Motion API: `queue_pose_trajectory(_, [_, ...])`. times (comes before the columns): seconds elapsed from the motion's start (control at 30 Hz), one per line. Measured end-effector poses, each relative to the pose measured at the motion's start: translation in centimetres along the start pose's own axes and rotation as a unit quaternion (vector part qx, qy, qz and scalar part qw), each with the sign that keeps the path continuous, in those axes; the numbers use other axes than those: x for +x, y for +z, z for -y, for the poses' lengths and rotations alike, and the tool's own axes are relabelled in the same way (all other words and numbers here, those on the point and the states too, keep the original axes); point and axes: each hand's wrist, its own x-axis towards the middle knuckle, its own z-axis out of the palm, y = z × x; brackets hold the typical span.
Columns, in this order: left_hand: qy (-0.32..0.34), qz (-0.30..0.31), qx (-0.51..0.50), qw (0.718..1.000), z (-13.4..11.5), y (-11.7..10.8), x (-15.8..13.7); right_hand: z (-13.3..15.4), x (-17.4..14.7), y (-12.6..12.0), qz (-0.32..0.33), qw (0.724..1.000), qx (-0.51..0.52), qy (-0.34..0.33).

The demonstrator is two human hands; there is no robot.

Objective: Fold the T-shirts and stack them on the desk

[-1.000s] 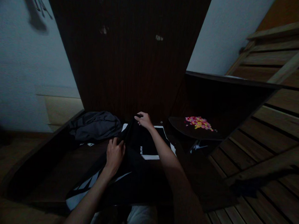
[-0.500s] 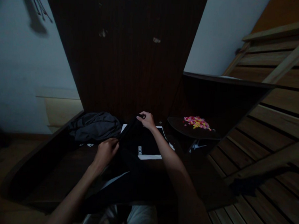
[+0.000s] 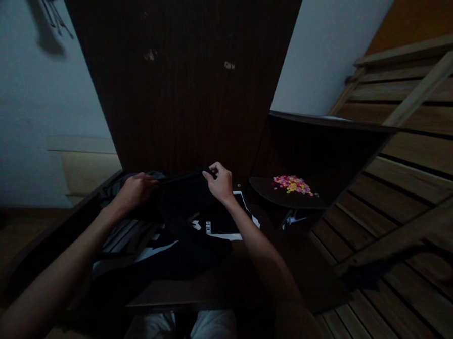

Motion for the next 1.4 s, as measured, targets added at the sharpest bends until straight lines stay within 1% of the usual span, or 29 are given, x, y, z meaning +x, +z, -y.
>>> queue_pose_trajectory(0.07, [0.015, -0.007, 0.015, 1.0, -0.1, -0.4, 0.8, 0.9, 0.0, 0.1, -0.021, 1.0, -0.017, 0.004])
queue_pose_trajectory(0.1, [0.008, -0.011, -0.002, 1.0, -0.1, -0.6, 1.1, 1.0, 0.2, 0.1, -0.03, 0.999, -0.023, 0.008])
queue_pose_trajectory(0.13, [-0.007, -0.009, -0.036, 0.999, -0.1, -0.7, 1.4, 0.9, 0.4, 0.0, -0.038, 0.999, -0.027, 0.015])
queue_pose_trajectory(0.2, [-0.052, 0.025, -0.14, 0.988, 0.1, -0.9, 1.6, 0.3, 0.8, -0.3, -0.043, 0.998, -0.028, 0.031])
queue_pose_trajectory(0.27, [-0.092, 0.091, -0.255, 0.958, 0.4, -1.3, 1.4, -0.3, 1.0, -0.9, -0.023, 0.998, -0.015, 0.048])
queue_pose_trajectory(0.33, [-0.103, 0.16, -0.346, 0.919, 0.5, -2.0, 0.9, -0.5, 0.7, -1.7, 0.014, 0.998, 0.022, 0.064])
queue_pose_trajectory(0.37, [-0.099, 0.181, -0.383, 0.9, 0.5, -2.5, 0.6, -0.2, 0.4, -2.2, 0.034, 0.996, 0.048, 0.072])
queue_pose_trajectory(0.4, [-0.089, 0.193, -0.416, 0.884, 0.4, -3.0, 0.4, 0.2, 0.1, -2.8, 0.052, 0.993, 0.075, 0.08])
queue_pose_trajectory(0.47, [-0.066, 0.187, -0.475, 0.858, 0.2, -3.9, 0.5, 1.2, -0.6, -4.1, 0.077, 0.985, 0.123, 0.096])
queue_pose_trajectory(0.5, [-0.059, 0.175, -0.491, 0.851, 0.1, -4.1, 0.7, 1.7, -0.8, -4.7, 0.083, 0.982, 0.137, 0.103])
queue_pose_trajectory(0.53, [-0.058, 0.166, -0.493, 0.852, -0.1, -4.2, 1.2, 1.8, -0.9, -5.2, 0.082, 0.98, 0.143, 0.11])
queue_pose_trajectory(0.57, [-0.062, 0.16, -0.48, 0.86, -0.3, -4.1, 1.9, 1.7, -0.8, -5.7, 0.077, 0.98, 0.14, 0.115])
queue_pose_trajectory(0.63, [-0.073, 0.165, -0.415, 0.892, -0.9, -2.8, 3.6, 0.1, -0.3, -6.0, 0.067, 0.984, 0.107, 0.124])
queue_pose_trajectory(0.7, [-0.064, 0.184, -0.319, 0.928, -1.5, -0.2, 5.1, -2.8, 0.2, -5.5, 0.073, 0.986, 0.034, 0.144])
queue_pose_trajectory(0.73, [-0.051, 0.197, -0.262, 0.943, -1.9, 1.4, 5.7, -4.6, 0.3, -5.0, 0.085, 0.982, -0.024, 0.169])
queue_pose_trajectory(0.77, [-0.049, 0.2, -0.198, 0.958, -2.2, 3.2, 6.1, -6.4, 0.3, -4.4, 0.1, 0.97, -0.093, 0.203])
queue_pose_trajectory(0.8, [-0.052, 0.2, -0.172, 0.963, -2.6, 5.0, 6.2, -8.2, 0.0, -3.7, 0.126, 0.95, -0.163, 0.233])
queue_pose_trajectory(0.87, [-0.058, 0.192, -0.138, 0.97, -3.3, 8.1, 5.7, -11.1, -0.8, -2.4, 0.168, 0.908, -0.276, 0.268])
queue_pose_trajectory(0.93, [-0.062, 0.173, -0.105, 0.977, -4.2, 10.4, 4.4, -13.1, -1.9, -1.4, 0.187, 0.886, -0.312, 0.289])
queue_pose_trajectory(0.97, [-0.061, 0.161, -0.091, 0.981, -4.9, 11.1, 3.4, -13.8, -2.4, -1.1, 0.193, 0.879, -0.319, 0.297])
queue_pose_trajectory(1.03, [-0.05, 0.144, -0.07, 0.986, -6.6, 11.7, 1.0, -14.7, -3.1, -0.6, 0.202, 0.871, -0.328, 0.305])
queue_pose_trajectory(1.07, [-0.036, 0.144, -0.063, 0.987, -7.6, 11.7, -0.6, -15.1, -3.4, -0.4, 0.208, 0.867, -0.333, 0.306])
queue_pose_trajectory(1.13, [0.012, 0.164, -0.046, 0.985, -9.8, 11.4, -3.9, -15.5, -3.8, -0.1, 0.219, 0.863, -0.339, 0.304])
queue_pose_trajectory(1.17, [0.018, 0.189, -0.053, 0.98, -10.8, 11.2, -5.7, -15.7, -3.9, 0.0, 0.224, 0.861, -0.341, 0.304])
queue_pose_trajectory(1.23, [0.007, 0.272, -0.055, 0.961, -12.4, 10.7, -8.9, -16.0, -4.2, 0.2, 0.235, 0.855, -0.349, 0.304])
queue_pose_trajectory(1.3, [-0.03, 0.336, -0.034, 0.941, -13.4, 10.3, -11.3, -16.2, -4.4, 0.3, 0.251, 0.843, -0.367, 0.302])
queue_pose_trajectory(1.33, [-0.051, 0.355, -0.022, 0.933, -13.7, 10.3, -12.1, -16.3, -4.5, 0.3, 0.258, 0.837, -0.377, 0.301])
queue_pose_trajectory(1.4, [-0.088, 0.366, -0.007, 0.927, -13.9, 10.4, -13.0, -16.3, -4.7, 0.4, 0.268, 0.828, -0.391, 0.3])
